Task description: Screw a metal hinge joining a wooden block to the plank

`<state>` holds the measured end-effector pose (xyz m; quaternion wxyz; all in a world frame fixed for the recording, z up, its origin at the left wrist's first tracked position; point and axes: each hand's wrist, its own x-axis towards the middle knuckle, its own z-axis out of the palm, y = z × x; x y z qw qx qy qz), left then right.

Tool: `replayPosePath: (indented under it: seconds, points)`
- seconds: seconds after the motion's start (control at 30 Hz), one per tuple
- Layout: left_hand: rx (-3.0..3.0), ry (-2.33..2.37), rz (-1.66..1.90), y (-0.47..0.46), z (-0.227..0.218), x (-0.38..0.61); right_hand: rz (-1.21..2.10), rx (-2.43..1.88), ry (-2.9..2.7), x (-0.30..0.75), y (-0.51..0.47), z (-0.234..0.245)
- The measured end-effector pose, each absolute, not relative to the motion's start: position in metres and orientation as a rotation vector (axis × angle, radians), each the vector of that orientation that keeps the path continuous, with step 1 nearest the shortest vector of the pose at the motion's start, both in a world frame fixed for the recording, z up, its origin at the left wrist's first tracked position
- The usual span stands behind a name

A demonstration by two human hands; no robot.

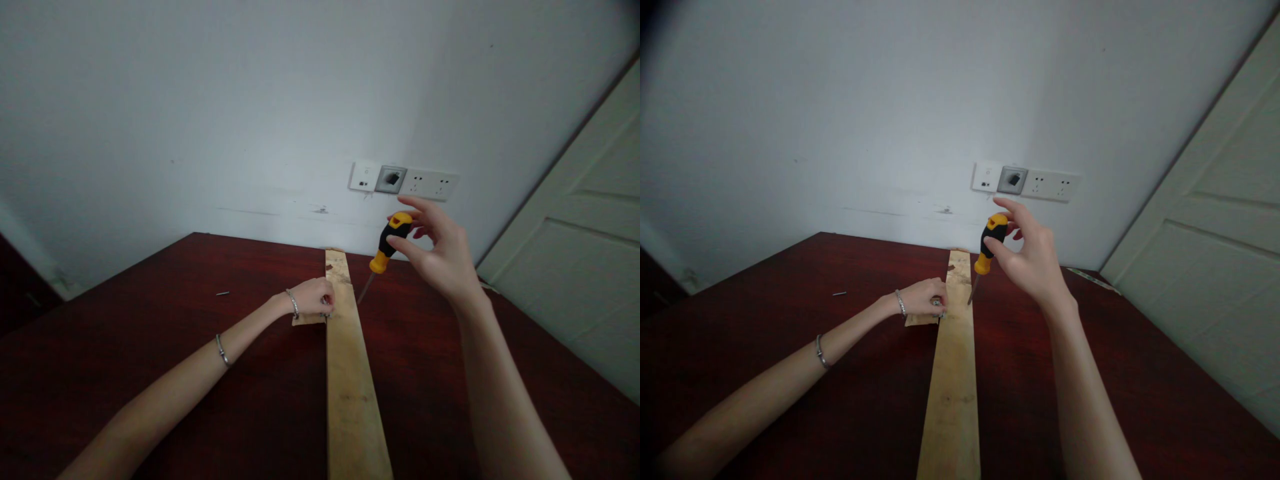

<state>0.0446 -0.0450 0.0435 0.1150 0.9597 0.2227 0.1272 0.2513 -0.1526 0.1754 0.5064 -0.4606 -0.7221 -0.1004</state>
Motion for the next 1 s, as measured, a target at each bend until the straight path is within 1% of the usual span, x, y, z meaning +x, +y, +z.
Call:
replayPosePath:
  seconds: [0.1,0.3,0.43,0.53,0.63,0.73,0.9,1.0]
  points:
    - [2.781,0.629,0.416,-0.043,0.047,0.042,-0.239,-1.115,-1.739,0.251,-0.153,0.176]
    - [2.753,0.632,0.621,-0.031,0.067,0.023,-0.247,-1.124,-1.735,0.253,-0.153,0.177]
    - [2.725,0.753,0.715,-0.016,0.083,-0.001,-0.255,-1.128,-1.731,0.254,-0.154,0.178]
    - [2.718,0.866,0.713,-0.006,0.089,-0.025,-0.263,-1.136,-1.735,0.254,-0.154,0.178]
    - [2.745,0.989,0.639,0.003,0.090,-0.057,-0.274,-1.148,-1.739,0.254,-0.154,0.179]
    - [2.737,1.178,0.484,0.012,0.092,-0.099,-0.283,-1.157,-1.745,0.254,-0.153,0.179]
    - [2.546,1.563,0.238,0.024,0.094,-0.174,-0.277,-1.145,-1.771,0.252,-0.150,0.177]
    - [2.469,1.669,0.117,0.031,0.084,-0.208,-0.271,-1.145,-1.780,0.250,-0.148,0.175]
